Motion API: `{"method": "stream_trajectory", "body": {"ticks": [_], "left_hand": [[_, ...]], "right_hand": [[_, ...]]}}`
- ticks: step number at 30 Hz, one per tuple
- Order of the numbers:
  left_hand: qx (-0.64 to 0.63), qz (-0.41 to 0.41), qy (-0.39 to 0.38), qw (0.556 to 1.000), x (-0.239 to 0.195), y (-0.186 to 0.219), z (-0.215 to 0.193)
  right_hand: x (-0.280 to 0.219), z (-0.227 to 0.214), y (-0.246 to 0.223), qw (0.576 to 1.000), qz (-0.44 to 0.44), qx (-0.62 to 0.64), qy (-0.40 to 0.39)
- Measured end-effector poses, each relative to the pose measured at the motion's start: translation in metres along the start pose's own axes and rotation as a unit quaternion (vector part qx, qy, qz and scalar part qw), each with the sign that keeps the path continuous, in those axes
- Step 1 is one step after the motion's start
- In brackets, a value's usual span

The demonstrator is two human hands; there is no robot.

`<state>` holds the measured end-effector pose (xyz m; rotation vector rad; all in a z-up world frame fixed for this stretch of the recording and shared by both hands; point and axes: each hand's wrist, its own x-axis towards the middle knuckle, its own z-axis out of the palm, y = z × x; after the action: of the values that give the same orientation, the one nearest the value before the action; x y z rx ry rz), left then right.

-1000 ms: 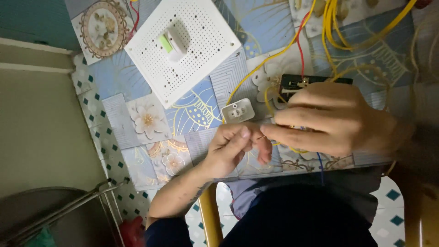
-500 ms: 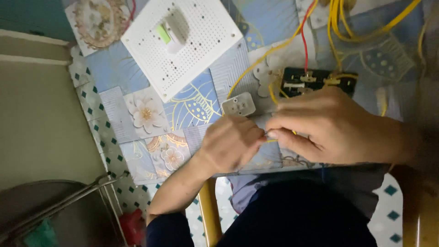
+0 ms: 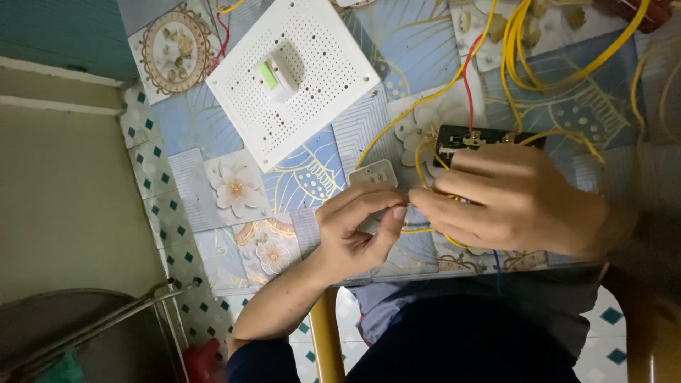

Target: The person connects yellow wires to a white electrical outlet, strips the wire ends, inserts them into the terminal holes, and tightens the screws with a screwdriver. The outlet is then placed on a breadboard.

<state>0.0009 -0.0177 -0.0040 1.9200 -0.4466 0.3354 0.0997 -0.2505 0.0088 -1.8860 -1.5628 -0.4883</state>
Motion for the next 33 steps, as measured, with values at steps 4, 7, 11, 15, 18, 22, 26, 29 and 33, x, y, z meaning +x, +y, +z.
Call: {"method": "stream_trajectory", "body": {"ticks": [4, 7, 11, 15, 18, 22, 26, 29, 33], "left_hand": [[-0.002, 0.034, 0.01, 0.999, 0.001, -0.002, 0.002], [0.065, 0.081, 0.01, 0.995, 0.004, -0.007, 0.002], [0.127, 0.103, 0.019, 0.986, 0.005, -0.008, 0.005], [0.157, 0.122, -0.001, 0.98, 0.008, -0.006, 0.002], [0.03, 0.028, 0.012, 0.999, 0.001, -0.007, 0.003], [-0.176, -0.118, -0.031, 0.977, -0.006, -0.011, -0.004], [-0.222, -0.112, -0.026, 0.968, -0.011, -0.017, -0.003], [-0.107, -0.076, -0.017, 0.991, 0.001, -0.006, -0.006], [0.083, 0.065, 0.0, 0.994, 0.015, -0.008, -0.019]], "right_hand": [[0.001, 0.003, -0.005, 0.999, -0.009, -0.045, 0.003], [0.001, 0.002, -0.007, 0.998, -0.025, -0.057, -0.033], [0.0, 0.011, -0.021, 0.986, -0.046, -0.156, -0.034], [-0.004, 0.009, -0.015, 0.984, -0.028, -0.17, -0.043], [0.002, 0.001, -0.01, 0.991, -0.023, -0.13, -0.014], [0.0, 0.001, -0.007, 0.995, -0.045, -0.084, 0.021], [0.007, -0.008, -0.008, 0.994, -0.065, -0.085, 0.006], [0.007, -0.007, -0.005, 0.994, -0.066, -0.085, -0.001], [-0.008, 0.006, 0.006, 1.0, 0.017, -0.009, -0.025]]}}
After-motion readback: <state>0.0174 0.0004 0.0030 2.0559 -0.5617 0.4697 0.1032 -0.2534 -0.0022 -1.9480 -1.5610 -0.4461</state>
